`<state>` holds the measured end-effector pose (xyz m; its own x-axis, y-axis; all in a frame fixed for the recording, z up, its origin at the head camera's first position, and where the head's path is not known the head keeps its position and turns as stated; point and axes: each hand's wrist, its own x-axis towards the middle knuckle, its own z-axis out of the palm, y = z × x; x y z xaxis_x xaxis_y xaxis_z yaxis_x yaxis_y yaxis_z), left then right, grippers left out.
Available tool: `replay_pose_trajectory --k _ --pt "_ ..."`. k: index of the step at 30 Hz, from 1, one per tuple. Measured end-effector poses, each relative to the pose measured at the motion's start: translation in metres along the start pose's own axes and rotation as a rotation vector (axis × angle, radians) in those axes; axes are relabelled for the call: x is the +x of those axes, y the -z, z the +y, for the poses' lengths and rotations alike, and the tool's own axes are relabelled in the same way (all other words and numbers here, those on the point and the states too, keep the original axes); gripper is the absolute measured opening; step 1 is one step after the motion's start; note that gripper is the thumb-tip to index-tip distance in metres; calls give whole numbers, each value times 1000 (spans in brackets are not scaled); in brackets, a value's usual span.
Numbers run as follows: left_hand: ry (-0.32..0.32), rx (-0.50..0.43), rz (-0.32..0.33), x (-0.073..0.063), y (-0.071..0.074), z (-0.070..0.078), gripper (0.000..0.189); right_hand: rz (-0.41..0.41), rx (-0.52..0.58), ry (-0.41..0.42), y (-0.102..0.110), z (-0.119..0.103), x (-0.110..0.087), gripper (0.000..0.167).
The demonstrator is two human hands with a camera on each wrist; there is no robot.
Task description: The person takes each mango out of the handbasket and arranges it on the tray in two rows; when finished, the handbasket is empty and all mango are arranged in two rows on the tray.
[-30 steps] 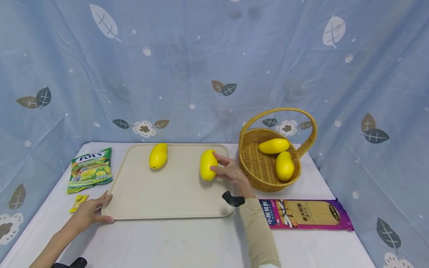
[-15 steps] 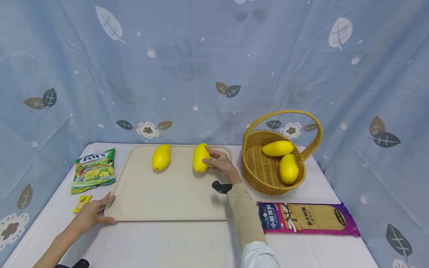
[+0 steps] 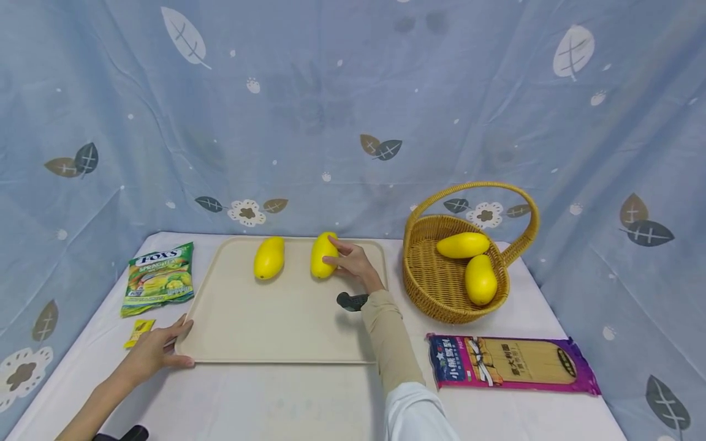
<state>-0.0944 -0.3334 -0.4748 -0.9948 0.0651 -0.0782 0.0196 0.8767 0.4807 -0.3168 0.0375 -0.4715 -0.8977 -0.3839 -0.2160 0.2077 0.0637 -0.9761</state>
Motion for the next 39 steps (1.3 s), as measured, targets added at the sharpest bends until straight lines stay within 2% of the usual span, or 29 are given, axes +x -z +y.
replay_pose_trajectory --k 4,7,12,15,22,25,33,39 --pt "-17 1 13 -1 1 1 92 -19 19 -7 0 -2 1 67" --pt "-18 0 12 -1 1 1 92 -50 -9 -3 2 -4 1 69" --pt "2 -9 -10 0 0 0 93 -70 -175 59 6 -8 1 66" --pt "0 -15 -6 0 0 -1 94 -71 -237 89 10 -9 1 64" --pt "-35 -23 26 -1 0 0 92 -111 -204 82 21 -8 3 64" --pt "-30 -29 21 -2 0 2 91 -141 -208 82 26 -7 4 64" --pt "-29 -24 25 -3 0 4 92 -229 -115 56 33 -5 7 61" --pt "-36 -14 27 -2 1 3 92 -273 -131 50 33 -9 7 63"
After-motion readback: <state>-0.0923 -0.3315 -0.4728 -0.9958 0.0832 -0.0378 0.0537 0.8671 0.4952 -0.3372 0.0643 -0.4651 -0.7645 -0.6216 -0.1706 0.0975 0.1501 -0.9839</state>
